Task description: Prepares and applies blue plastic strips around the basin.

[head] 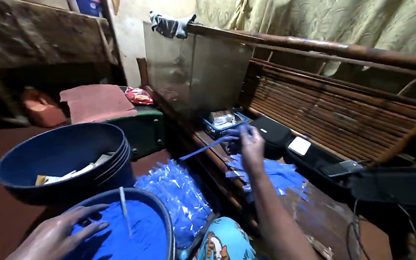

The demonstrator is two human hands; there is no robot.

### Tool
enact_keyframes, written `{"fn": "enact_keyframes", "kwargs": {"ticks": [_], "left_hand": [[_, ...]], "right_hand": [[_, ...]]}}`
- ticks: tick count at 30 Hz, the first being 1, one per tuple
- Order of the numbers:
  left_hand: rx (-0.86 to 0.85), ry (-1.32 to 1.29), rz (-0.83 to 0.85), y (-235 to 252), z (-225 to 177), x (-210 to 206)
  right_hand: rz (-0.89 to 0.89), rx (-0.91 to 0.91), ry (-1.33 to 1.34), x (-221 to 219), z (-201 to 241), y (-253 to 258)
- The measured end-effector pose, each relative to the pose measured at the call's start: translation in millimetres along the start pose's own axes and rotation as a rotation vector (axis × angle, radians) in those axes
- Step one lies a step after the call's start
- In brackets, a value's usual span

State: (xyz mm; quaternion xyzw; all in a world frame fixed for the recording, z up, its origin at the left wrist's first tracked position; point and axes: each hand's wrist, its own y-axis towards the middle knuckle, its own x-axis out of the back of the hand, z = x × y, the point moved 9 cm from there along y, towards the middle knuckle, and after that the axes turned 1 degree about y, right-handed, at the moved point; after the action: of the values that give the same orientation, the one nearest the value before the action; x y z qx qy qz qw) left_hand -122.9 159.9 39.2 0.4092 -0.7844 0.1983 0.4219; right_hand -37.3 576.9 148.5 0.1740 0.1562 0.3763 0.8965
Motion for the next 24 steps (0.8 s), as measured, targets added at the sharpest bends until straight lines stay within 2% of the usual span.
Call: {"fn": "enact_keyframes", "kwargs": {"ticks": [6, 8, 10, 12, 14, 16, 17, 19, 21, 24], "left_hand": [[-0.076, 0.052, -0.067, -4, -10, 1], [-0.095, 0.068, -0.092, -9, -16, 4], [-0.141, 0.081, -0.148, -14, -23, 9], [-0.202, 0.107, -0.224, -21, -26, 14], [-0.223, 0.13, -0.258, -27, -28, 18], [-0.167, 0.126, -0.222, -33, -28, 18], [-0.122, 0.111, -0.191, -35, -26, 17], [-0.046, 0.081, -0.164, -38, -19, 14], [-0.027, 0.081, -0.185, -39, -10, 13], [-0.004, 0.109, -0.174, -39, 3, 9]], "right_hand": [[-0.351, -0.125, -0.235, 182, -54, 20], [-0.413, -0.165, -0.325, 220, -69, 14], [-0.45, -0.138, -0.451, 233, -62, 3], [-0.452, -0.012, -0.581, 219, -41, -11], [-0.376, 0.191, -0.647, 178, -22, -31], [-0.142, 0.331, -0.616, 117, -25, -52], [0.026, 0.336, -0.574, 85, -40, -62], [0.348, 0.178, -0.483, 25, -103, -83], [0.579, -0.157, -0.432, -14, -185, -106], [0.72, -0.567, -0.431, -37, -292, -145]]}}
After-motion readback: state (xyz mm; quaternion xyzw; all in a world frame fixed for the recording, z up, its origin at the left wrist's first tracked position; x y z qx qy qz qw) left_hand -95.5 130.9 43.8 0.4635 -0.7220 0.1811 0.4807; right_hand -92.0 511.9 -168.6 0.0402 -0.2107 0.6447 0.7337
